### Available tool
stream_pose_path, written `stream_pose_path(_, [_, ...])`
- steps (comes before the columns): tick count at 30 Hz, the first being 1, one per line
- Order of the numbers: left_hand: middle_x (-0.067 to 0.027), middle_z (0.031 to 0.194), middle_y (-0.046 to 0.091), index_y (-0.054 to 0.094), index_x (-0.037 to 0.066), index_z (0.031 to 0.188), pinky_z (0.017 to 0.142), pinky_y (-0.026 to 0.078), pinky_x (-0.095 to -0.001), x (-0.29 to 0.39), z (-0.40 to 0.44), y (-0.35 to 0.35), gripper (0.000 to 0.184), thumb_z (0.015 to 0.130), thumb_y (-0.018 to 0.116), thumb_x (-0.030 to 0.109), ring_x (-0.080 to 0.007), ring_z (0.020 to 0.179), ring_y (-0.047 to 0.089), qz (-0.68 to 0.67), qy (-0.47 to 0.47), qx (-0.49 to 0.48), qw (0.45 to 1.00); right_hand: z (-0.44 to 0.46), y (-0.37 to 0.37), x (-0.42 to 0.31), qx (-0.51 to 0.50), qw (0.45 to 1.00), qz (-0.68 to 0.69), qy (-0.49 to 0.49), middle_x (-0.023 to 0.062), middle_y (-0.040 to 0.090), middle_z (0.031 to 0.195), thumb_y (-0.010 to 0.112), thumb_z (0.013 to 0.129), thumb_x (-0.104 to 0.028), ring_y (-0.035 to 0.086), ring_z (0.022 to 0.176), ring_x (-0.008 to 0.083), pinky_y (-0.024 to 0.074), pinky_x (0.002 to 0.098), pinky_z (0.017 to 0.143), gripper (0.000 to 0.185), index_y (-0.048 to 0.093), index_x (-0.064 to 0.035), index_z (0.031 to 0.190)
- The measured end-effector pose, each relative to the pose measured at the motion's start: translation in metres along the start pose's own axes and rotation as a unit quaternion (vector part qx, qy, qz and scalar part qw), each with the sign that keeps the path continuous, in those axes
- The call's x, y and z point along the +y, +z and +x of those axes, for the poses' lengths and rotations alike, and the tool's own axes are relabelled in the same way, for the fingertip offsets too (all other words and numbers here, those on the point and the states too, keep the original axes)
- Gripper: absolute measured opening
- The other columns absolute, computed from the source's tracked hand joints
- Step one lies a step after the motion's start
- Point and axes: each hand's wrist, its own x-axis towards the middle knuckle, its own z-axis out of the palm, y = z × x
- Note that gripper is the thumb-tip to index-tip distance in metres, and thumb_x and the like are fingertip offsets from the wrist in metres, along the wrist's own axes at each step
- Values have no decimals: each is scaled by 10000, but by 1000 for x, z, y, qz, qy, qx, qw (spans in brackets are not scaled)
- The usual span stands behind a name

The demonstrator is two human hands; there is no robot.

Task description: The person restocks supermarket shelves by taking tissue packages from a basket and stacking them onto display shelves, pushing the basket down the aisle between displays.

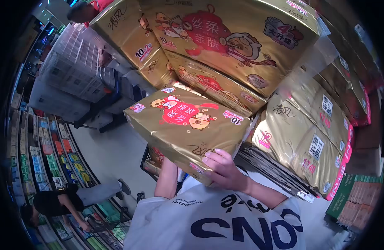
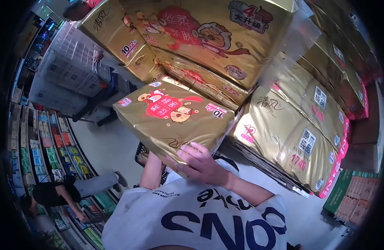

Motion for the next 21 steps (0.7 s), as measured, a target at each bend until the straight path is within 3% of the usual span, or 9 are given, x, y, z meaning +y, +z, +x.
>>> stream_pose_path(5, [-91, 1346, 540, 473, 105, 1388, 1026, 432, -524, -10, -29, -25, 620, 991, 368, 569, -312, 1217, 535, -15, -19, -33, 999, 57, -20, -21, 30, 994, 96, -50, 181, 566, 1279, 628, 873, -116, 581, 1147, 363, 411, 557, 1019, 368, 462, -67, 1198])
stream_pose_path(7, [-92, 1354, 535, 470, 108, 1392, 1028, 430, -525, -6, -47, -44, 622, 991, 366, 572, -312, 1220, 533, -23, -15, -41, 999, 79, -31, -20, 14, 989, 128, -67, 205, 568, 1273, 728, 834, -197, 596, 1126, 374, 394, 583, 1019, 515, 438, -71, 1240])
stream_pose_path(9, [-93, 1362, 529, 466, 111, 1396, 1030, 428, -526, 0, -65, -63, 625, 990, 364, 575, -312, 1223, 531, -31, -6, -47, 998, 99, -39, -23, 91, 956, 276, 25, 173, 577, 1263, 840, 647, -219, 557, 1179, 355, 373, 560, 1060, 691, 522, -55, 1238])
stream_pose_path(10, [-93, 1365, 526, 464, 112, 1398, 1031, 428, -526, 2, -71, -70, 626, 990, 364, 576, -312, 1225, 530, -37, -2, -49, 998, 101, -34, -17, 110, 953, 282, -6, 200, 580, 1253, 895, 575, -266, 549, 1188, 382, 340, 570, 1075, 870, 461, -35, 1293])
stream_pose_path(13, [-94, 1377, 518, 459, 116, 1404, 1035, 425, -528, 10, -71, -76, 630, 989, 361, 580, -312, 1230, 527, -50, 6, -57, 997, 110, -43, -11, 104, 928, 356, 18, 202, 521, 1305, 923, 561, -142, 537, 1221, 316, 344, 509, 1090, 1089, 280, -42, 1434])
stream_pose_path(15, [-95, 1385, 513, 456, 119, 1408, 1037, 424, -529, 23, -51, -71, 633, 989, 359, 583, -312, 1233, 525, -57, 6, -60, 997, 113, -51, -2, 109, 892, 427, 99, 235, 487, 1295, 979, 527, -252, 540, 1190, 313, 406, 455, 1063, 1239, 196, 1, 1454])
stream_pose_path(16, [-96, 1389, 510, 454, 120, 1410, 1038, 423, -529, 23, -49, -69, 634, 989, 358, 584, -312, 1235, 523, -61, 6, -62, 996, 115, -53, -2, 119, 889, 417, 144, 178, 457, 1322, 955, 522, -151, 501, 1238, 273, 374, 411, 1091, 1203, 214, -13, 1458])
stream_pose_path(19, [-97, 1401, 502, 449, 124, 1415, 1042, 420, -531, 25, -34, -65, 638, 988, 356, 588, -312, 1239, 520, -70, 7, -64, 995, 129, -52, 3, 138, 850, 453, 230, 176, 475, 1301, 938, 515, -119, 514, 1219, 258, 412, 392, 1069, 1196, 210, 14, 1455])
stream_pose_path(21, [-98, 1409, 496, 446, 127, 1419, 1044, 419, -532, 31, -60, -93, 641, 988, 354, 591, -312, 1243, 518, -76, 3, -61, 995, 139, -50, 12, 150, 826, 462, 285, 176, 541, 1238, 896, 595, -80, 570, 1153, 242, 466, 384, 1017, 1051, 268, 23, 1431])
